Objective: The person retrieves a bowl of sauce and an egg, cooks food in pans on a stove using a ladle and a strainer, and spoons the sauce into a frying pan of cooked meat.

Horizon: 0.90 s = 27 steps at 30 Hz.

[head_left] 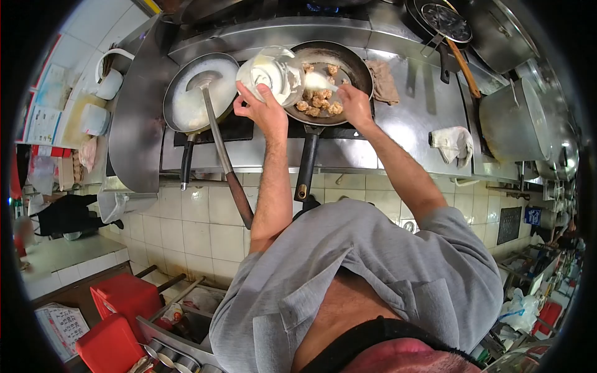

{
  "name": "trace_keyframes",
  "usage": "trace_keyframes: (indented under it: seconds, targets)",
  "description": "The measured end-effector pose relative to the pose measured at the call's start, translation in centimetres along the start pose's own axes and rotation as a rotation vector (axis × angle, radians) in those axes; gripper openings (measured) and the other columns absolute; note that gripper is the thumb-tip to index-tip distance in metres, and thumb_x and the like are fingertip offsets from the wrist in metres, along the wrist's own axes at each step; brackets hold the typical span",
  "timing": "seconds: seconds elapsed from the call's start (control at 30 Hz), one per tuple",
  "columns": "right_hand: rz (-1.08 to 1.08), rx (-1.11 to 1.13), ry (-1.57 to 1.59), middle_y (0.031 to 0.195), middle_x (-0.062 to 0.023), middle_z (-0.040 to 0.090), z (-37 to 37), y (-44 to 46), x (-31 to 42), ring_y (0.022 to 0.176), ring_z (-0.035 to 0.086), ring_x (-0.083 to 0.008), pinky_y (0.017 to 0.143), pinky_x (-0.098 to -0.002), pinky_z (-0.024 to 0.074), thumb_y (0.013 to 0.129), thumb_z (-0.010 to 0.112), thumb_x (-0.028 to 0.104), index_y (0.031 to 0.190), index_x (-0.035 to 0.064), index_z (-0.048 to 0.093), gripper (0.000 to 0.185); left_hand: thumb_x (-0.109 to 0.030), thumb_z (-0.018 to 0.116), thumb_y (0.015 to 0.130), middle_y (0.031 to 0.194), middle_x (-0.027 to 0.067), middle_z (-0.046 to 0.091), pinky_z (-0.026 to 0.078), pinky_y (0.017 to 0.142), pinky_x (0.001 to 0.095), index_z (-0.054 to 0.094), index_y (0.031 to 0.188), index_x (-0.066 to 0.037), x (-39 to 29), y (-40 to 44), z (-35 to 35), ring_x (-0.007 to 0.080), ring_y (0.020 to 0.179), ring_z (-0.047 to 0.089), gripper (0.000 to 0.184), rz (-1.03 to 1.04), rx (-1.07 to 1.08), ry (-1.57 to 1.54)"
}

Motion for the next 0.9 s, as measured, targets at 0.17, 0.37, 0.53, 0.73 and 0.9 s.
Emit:
trace_keyframes:
  seconds: [0.17,0.37,0.53,0.73,0.9]
  targets:
    - [-0.210,-0.044,-0.291,0.080,-0.0155,0.056,-0.7,0.7,2.1,0.075,0.055,-0.0345,0.062,-0.0425,0.0455,0.078,0.047,0.007,0.082,0.0036,0.052,0.007,-0.044,0.029,0.090,0.117,0.0207,0.018,0.036,0.086,0.0384,0.016,0.134,-0.002,0.8,0.1,-1.0,0.0325,0.103,0.033,0.062,-0.093,-0.042,-0.106]
    - [-0.298,-0.064,-0.259,0.077,-0.0139,0.056,-3.5,0.3,4.3,0.071,0.056,-0.0322,0.060,-0.0398,0.0456,0.079,0.050,0.005,0.089,0.0044,0.055,0.012,-0.045,0.029,0.090,0.117,0.0202,0.018,0.034,0.088,0.0378,0.016,0.134,-0.002,1.7,-0.1,-0.6,0.0323,0.104,0.032,0.063,-0.058,-0.005,-0.099]
    - [-0.413,0.106,-0.015,0.073,-0.0128,0.054,-5.3,-0.4,9.8,0.068,0.055,-0.0272,0.060,-0.0337,0.0433,0.081,0.053,0.008,0.098,0.0010,0.057,0.018,-0.054,0.024,0.088,0.119,0.0240,0.021,0.025,0.094,0.0376,0.020,0.133,-0.002,0.7,-1.1,2.0,0.0326,0.105,0.029,0.070,0.016,0.129,-0.179]
    - [-0.322,0.137,-0.016,0.073,-0.0124,0.053,-6.7,-0.7,9.0,0.069,0.054,-0.0256,0.060,-0.0335,0.0430,0.081,0.052,0.006,0.098,0.0011,0.058,0.018,-0.055,0.028,0.087,0.117,0.0202,0.021,0.035,0.089,0.0386,0.024,0.132,-0.001,1.3,-1.0,3.4,0.0282,0.103,0.035,0.070,0.000,0.126,-0.213]
    - [-0.610,0.207,-0.132,0.077,-0.0134,0.054,-6.0,-1.0,8.6,0.069,0.056,-0.0288,0.060,-0.0349,0.0460,0.080,0.052,0.008,0.099,0.0044,0.058,0.021,-0.060,0.031,0.083,0.116,0.0129,0.041,0.052,0.061,0.0295,0.030,0.126,-0.005,0.0,-3.6,9.8,0.0210,0.097,0.052,0.070,-0.440,0.470,-0.832]
Point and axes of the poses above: each hand's wrist, its own y-axis towards the middle knuckle, its own z-axis out of the palm, x = y × z, the point moved 9 cm from there along y, towards the middle knuckle
